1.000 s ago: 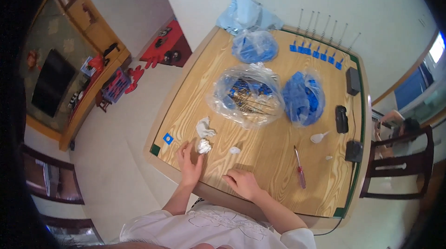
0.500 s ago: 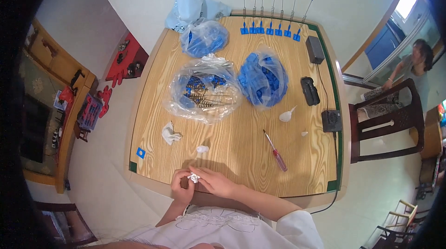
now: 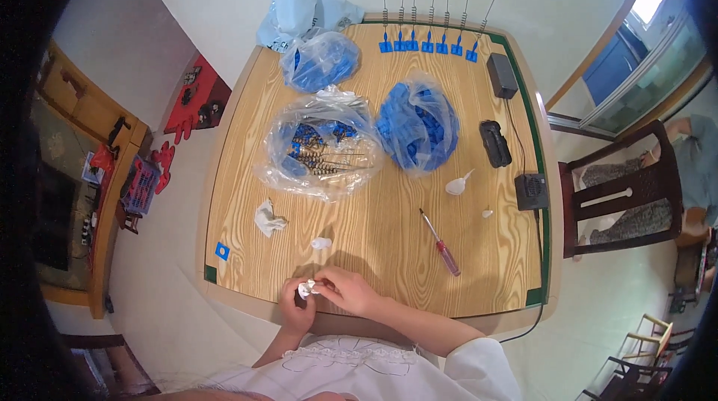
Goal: The person assembles small plastic blocks and metal springs onto electrical wires by hand, using a screwdriver and pliers.
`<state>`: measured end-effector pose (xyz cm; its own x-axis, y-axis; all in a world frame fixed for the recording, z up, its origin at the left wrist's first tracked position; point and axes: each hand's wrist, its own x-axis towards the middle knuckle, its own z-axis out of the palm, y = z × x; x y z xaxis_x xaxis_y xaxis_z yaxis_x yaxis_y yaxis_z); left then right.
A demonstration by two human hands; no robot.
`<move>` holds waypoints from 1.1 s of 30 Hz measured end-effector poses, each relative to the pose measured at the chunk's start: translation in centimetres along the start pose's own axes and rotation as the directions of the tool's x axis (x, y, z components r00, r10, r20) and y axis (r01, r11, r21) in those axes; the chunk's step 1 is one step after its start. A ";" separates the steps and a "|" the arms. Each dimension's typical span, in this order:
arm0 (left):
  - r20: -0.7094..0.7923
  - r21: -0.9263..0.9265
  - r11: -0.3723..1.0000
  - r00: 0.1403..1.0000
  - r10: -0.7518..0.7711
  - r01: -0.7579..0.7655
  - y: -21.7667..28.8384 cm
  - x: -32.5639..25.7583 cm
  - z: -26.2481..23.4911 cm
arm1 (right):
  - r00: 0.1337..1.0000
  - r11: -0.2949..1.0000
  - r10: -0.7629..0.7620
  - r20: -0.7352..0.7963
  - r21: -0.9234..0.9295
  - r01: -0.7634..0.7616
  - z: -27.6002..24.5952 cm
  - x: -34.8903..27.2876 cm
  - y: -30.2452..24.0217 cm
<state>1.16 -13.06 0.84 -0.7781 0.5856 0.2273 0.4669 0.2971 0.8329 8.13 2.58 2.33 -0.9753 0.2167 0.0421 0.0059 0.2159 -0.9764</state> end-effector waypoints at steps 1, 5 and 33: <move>-0.036 -0.005 1.000 0.999 -0.011 0.011 -0.2 0.1 0.0 | 1.000 1.000 -0.026 -0.017 0.015 0.026 0.0 0.1 -0.1; -0.172 0.231 0.972 0.985 0.002 0.038 -1.7 1.3 -1.2 | 0.995 0.992 -0.102 0.020 -0.079 0.103 0.1 -0.3 0.3; 0.593 -0.744 0.538 0.021 0.805 0.397 16.2 4.9 -1.9 | 0.704 0.815 0.241 -0.668 0.534 0.227 -14.7 8.9 -5.2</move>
<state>4.10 -6.82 16.46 0.6085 0.6991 0.3755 -0.3697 -0.1689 0.9137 2.69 17.37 10.86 -0.5381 0.8404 -0.0643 -0.3346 -0.2830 -0.8989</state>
